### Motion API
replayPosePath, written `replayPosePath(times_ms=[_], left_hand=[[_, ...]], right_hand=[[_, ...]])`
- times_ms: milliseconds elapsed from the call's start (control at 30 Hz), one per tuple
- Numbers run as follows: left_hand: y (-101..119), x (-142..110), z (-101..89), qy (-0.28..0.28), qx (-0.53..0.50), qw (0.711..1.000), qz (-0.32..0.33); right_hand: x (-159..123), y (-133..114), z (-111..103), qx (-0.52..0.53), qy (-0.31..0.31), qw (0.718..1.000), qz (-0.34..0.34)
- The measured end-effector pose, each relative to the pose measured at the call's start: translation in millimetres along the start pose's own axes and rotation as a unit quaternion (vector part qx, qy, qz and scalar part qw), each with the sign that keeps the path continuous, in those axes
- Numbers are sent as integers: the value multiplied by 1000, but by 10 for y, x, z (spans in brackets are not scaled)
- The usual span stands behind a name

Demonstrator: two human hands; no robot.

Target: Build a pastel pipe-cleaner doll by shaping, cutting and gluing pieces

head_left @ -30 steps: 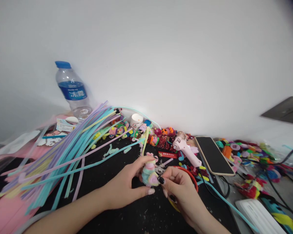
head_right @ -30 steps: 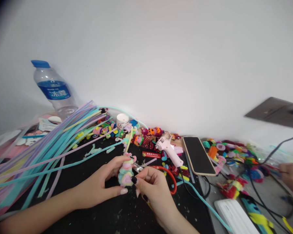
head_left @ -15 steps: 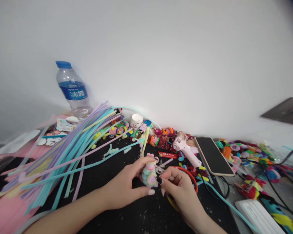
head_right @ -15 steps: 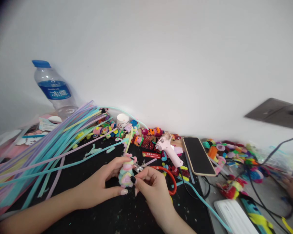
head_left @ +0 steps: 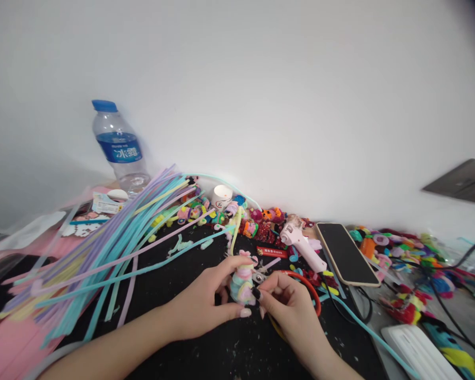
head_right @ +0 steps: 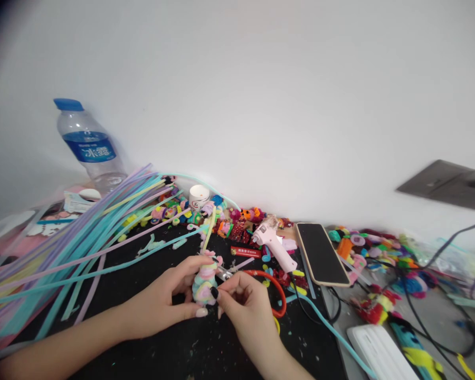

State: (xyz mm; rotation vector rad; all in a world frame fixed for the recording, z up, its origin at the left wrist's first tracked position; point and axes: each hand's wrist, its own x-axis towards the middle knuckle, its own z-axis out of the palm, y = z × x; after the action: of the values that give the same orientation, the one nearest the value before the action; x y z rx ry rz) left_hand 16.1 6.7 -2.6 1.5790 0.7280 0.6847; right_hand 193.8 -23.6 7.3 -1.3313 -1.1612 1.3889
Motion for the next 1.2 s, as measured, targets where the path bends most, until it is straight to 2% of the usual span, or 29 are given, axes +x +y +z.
replayPosePath(times_ms=[233,700,1200], left_hand=[[23,-16,-20,-6,-10,1000,29],[-20,-33,-25,2,-31,999,23],[-31,-10,-26,-11,-112,994,9]], right_hand=[[-3,-10,-5,-19,-8,1000,-22],[11,25,-27,-17,-24,999,-38],[15,-1,-13,-13,-25,999,-35]])
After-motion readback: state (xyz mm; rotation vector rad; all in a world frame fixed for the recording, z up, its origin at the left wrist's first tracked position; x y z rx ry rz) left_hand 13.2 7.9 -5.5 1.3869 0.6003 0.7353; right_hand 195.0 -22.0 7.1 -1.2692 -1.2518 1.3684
